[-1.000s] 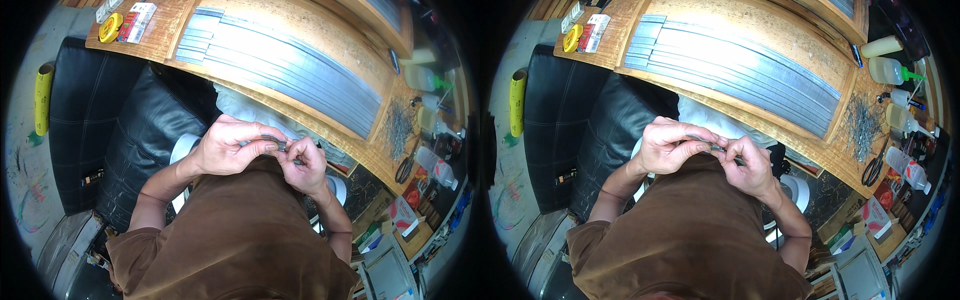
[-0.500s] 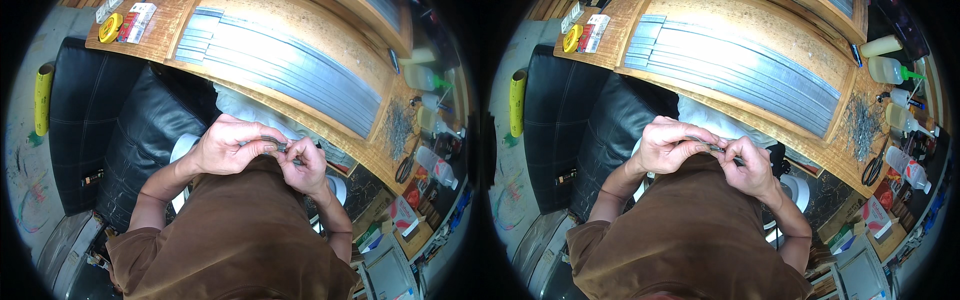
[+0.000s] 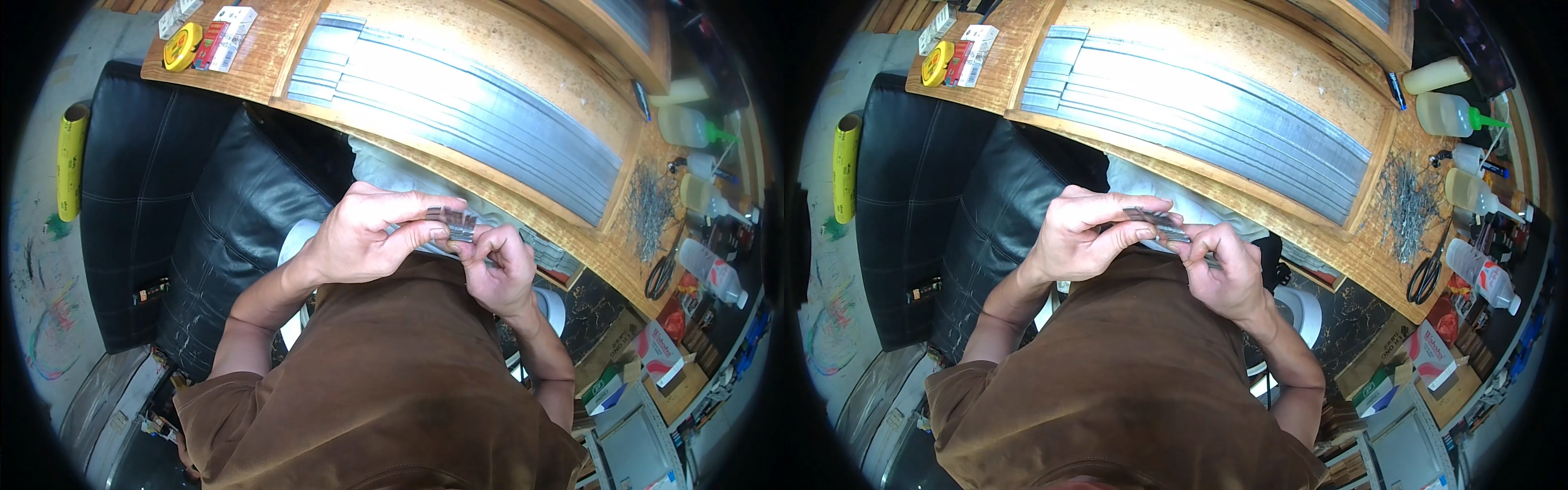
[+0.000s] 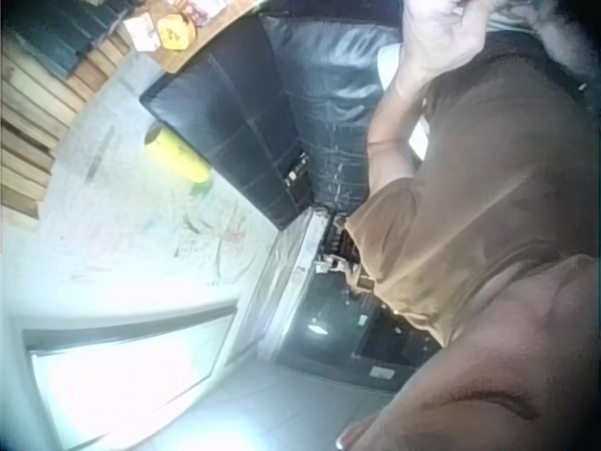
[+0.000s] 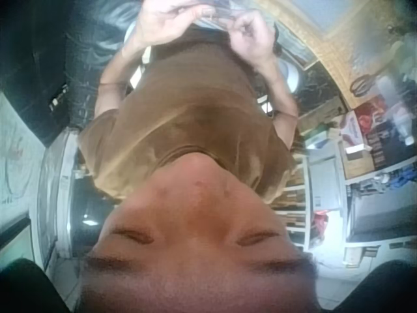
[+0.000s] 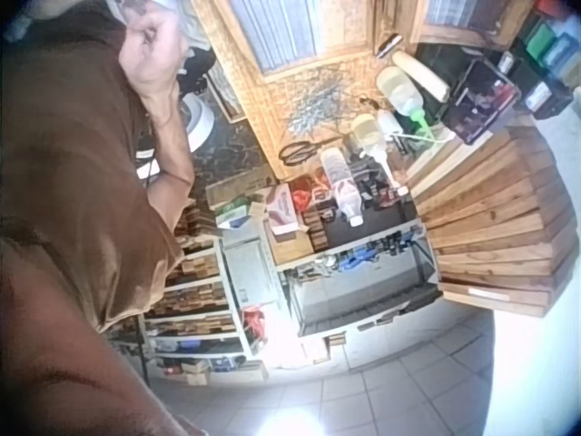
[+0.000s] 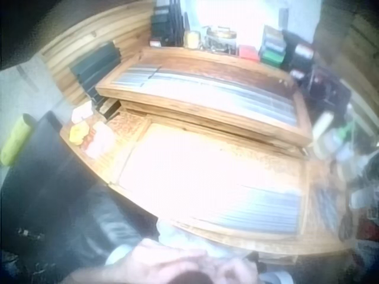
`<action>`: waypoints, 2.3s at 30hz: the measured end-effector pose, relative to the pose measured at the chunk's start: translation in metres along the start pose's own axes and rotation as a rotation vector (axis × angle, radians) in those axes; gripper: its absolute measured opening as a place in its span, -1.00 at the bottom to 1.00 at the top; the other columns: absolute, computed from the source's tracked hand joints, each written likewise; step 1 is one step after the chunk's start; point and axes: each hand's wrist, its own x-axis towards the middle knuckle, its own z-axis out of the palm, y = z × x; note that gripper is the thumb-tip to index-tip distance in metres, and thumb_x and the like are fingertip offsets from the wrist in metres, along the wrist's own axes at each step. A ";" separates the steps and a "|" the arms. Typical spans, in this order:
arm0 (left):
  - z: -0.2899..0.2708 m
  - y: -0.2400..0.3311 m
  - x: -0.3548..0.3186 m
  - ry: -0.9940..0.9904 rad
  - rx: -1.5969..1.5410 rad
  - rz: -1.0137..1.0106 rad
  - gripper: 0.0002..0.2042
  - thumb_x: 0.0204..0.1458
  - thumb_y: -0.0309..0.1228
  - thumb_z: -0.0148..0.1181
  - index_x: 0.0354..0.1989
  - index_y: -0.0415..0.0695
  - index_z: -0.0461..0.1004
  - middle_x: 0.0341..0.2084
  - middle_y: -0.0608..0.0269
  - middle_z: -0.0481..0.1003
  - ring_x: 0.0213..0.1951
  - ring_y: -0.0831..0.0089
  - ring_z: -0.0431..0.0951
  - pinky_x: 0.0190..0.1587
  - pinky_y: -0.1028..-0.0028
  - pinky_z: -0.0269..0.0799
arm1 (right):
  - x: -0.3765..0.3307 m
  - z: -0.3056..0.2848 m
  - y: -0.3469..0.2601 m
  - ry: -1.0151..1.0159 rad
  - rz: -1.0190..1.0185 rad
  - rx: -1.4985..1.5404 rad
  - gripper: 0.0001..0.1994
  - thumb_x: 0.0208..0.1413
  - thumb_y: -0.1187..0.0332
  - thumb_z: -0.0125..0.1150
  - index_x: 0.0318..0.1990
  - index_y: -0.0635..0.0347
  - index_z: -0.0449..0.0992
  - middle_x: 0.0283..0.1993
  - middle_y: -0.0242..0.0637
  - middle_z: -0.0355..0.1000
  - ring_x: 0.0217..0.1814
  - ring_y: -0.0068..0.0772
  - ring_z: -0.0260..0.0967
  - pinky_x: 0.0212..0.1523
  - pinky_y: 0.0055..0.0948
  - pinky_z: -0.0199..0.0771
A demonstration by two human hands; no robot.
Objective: The person sits at a workbench and repeatedly picks up small metal strips and pins, inserting the pins into the strips by hand. The person handles the components one at a time, aligning and pressing them together without using tools.
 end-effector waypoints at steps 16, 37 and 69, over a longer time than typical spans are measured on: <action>0.009 0.019 0.000 0.125 -0.086 -0.154 -0.86 0.22 -0.59 0.34 -0.13 -0.44 0.60 -0.42 0.10 0.71 -0.34 0.57 0.70 -0.30 0.60 0.58 | 0.003 0.002 -0.003 -0.025 0.109 0.275 -0.76 0.27 0.76 0.13 -0.32 0.26 0.24 -0.30 -0.16 0.53 -0.03 -0.22 0.70 -0.08 -0.39 0.78; 0.015 0.010 -0.007 0.214 -0.331 -0.195 -0.88 0.30 -0.60 0.23 -0.13 -0.47 0.52 -0.22 -0.17 0.67 -0.17 0.27 0.73 -0.07 0.34 0.70 | -0.001 -0.003 -0.009 0.001 0.103 0.172 -0.76 0.33 0.69 0.13 -0.29 0.24 0.20 -0.35 -0.34 0.33 -0.09 -0.24 0.68 -0.01 -0.29 0.79; 0.024 0.005 0.007 0.123 -0.452 -0.444 -0.78 0.30 -0.49 0.27 0.02 -0.36 0.54 -0.10 -0.09 0.68 -0.14 0.24 0.75 -0.08 0.33 0.74 | -0.006 -0.025 -0.044 0.051 0.372 0.274 -0.78 0.25 0.77 0.12 -0.35 0.27 0.31 -0.35 -0.23 0.53 -0.12 -0.34 0.70 -0.20 -0.47 0.78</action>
